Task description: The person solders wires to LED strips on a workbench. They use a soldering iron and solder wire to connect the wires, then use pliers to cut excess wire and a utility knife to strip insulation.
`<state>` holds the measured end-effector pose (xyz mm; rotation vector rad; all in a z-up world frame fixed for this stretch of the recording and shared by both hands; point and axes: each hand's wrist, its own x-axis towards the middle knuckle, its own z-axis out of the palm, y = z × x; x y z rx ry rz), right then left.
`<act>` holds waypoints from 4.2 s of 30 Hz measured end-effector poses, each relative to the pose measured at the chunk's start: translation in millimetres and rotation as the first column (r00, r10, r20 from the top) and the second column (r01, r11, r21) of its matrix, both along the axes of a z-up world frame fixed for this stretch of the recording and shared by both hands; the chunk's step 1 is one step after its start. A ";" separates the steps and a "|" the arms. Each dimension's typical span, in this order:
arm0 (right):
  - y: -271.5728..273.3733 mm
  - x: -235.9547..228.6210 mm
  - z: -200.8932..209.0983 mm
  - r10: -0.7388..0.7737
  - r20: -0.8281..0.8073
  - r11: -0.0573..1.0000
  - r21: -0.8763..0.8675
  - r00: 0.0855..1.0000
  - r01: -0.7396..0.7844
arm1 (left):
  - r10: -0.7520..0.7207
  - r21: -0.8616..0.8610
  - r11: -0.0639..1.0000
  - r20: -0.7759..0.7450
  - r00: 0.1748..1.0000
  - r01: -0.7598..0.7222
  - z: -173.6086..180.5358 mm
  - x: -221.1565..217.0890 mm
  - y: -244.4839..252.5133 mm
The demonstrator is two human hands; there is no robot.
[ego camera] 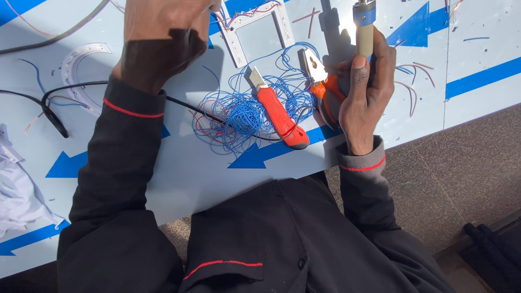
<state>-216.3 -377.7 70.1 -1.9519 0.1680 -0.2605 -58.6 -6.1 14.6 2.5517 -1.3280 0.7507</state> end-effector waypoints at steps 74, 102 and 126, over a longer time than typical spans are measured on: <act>-33.0 45.1 -6.9 0.098 0.106 0.945 -0.321 0.989 -0.059 | -0.021 -0.358 0.910 -0.545 0.838 -0.210 23.8 -31.1 -42.8; -29.8 41.4 -11.3 0.046 0.147 0.883 -0.468 0.988 0.029 | -0.099 -0.400 0.894 -0.613 0.783 -0.200 31.4 -9.3 -6.9; -61.8 27.5 66.1 0.136 -0.010 0.978 -0.156 0.991 -0.136 | 0.288 0.062 0.939 -0.679 0.675 -0.338 110.0 -79.4 97.5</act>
